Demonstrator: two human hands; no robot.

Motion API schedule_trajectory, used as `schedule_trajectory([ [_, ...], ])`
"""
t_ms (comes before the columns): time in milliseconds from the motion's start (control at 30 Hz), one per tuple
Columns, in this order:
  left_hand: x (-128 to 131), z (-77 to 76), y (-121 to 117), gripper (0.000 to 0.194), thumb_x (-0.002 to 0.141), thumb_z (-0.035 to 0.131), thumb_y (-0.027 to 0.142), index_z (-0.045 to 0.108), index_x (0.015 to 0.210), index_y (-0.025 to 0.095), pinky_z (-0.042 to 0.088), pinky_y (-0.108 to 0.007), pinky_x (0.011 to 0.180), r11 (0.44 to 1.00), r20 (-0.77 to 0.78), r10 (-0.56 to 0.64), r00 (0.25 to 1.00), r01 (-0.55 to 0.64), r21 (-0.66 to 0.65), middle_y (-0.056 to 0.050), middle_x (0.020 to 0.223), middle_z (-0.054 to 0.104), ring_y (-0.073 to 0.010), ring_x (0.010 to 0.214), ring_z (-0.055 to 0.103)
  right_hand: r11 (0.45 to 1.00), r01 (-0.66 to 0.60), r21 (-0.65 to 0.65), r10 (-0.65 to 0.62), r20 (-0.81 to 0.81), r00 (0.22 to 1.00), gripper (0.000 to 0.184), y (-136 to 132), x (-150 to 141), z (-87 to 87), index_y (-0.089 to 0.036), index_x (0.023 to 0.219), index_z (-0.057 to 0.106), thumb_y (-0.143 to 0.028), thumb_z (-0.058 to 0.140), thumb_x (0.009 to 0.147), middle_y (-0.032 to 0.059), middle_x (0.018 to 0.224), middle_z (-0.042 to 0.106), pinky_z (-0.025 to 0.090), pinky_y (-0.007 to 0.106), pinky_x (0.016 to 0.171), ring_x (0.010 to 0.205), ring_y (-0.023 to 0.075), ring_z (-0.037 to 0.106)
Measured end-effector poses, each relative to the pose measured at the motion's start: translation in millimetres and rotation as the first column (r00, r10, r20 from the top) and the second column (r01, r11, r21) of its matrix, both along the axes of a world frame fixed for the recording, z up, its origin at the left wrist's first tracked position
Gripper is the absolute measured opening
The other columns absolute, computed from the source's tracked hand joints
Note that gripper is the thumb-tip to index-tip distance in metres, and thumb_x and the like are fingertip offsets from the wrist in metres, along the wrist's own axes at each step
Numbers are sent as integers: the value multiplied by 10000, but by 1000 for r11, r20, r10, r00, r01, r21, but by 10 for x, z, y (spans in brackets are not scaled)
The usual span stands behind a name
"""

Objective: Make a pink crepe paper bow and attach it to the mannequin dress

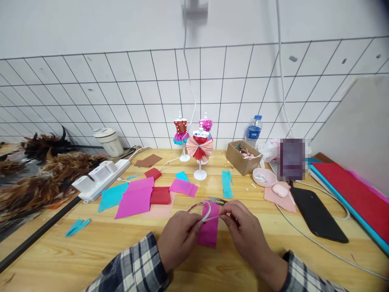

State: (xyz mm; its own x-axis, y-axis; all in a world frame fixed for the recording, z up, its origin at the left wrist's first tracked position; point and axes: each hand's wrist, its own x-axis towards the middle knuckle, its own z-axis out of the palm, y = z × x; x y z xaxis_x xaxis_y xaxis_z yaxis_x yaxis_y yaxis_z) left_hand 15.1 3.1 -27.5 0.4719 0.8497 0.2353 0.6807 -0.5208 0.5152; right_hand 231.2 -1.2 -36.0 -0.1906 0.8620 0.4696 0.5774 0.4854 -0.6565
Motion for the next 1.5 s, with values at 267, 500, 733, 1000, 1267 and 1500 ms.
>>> schedule_trajectory([
  [267, -20, 60, 15, 334, 965, 356, 340, 598, 785, 197, 403, -301, 670, 997, 56, 74, 996, -73, -19, -26, 714, 623, -183, 710, 560, 988, -21, 152, 4, 109, 994, 130, -85, -72, 19, -226, 905, 549, -223, 438, 974, 39, 892, 641, 473, 274, 722, 830, 175, 619],
  [500, -152, 64, 125, 352, 952, 383, 398, 560, 730, 190, 443, -265, 629, 966, 306, 259, 916, -239, -101, -11, 679, 596, -167, 672, 566, 986, 2, 169, -13, 64, 998, 171, -108, -44, 161, -228, 906, 587, -176, 430, 948, 60, 896, 657, 490, 284, 746, 852, 180, 623],
  [733, -599, -24, 616, 351, 920, 419, 336, 633, 1141, 165, 441, -384, 832, 976, -142, 134, 981, -106, 192, -86, 900, 682, -246, 874, 591, 798, 34, -602, -144, -137, 980, 269, 375, 653, 305, -178, 756, 636, -432, 568, 815, -32, 547, 489, 305, 220, 423, 469, 103, 414],
  [1000, -106, 169, 401, 283, 841, 544, 382, 596, 1035, 183, 358, -469, 934, 924, -171, 75, 982, -4, 383, -115, 1098, 626, -304, 1052, 531, 556, -102, -825, -157, -225, 961, 350, 525, 1003, 107, -143, 754, 647, -468, 739, 662, -89, 482, 393, 185, 198, 385, 412, 46, 279],
  [1267, 549, 228, 294, 400, 956, 361, 493, 648, 1015, 221, 398, -411, 894, 982, 121, -87, 989, 105, -155, -72, 1034, 648, -243, 993, 539, 744, -175, -645, 60, -197, 979, 196, 341, 717, 273, -167, 745, 662, -361, 660, 770, -54, 578, 478, 262, 198, 476, 538, 82, 379],
  [1500, 510, 160, 278, 359, 893, 525, 495, 708, 756, 218, 400, -373, 795, 970, 111, -107, 988, 128, -205, -49, 898, 667, -235, 909, 559, 706, -185, -684, 67, -195, 978, 180, 297, 572, 157, -175, 715, 637, -346, 656, 769, -69, 509, 415, 226, 207, 465, 498, 89, 354],
])
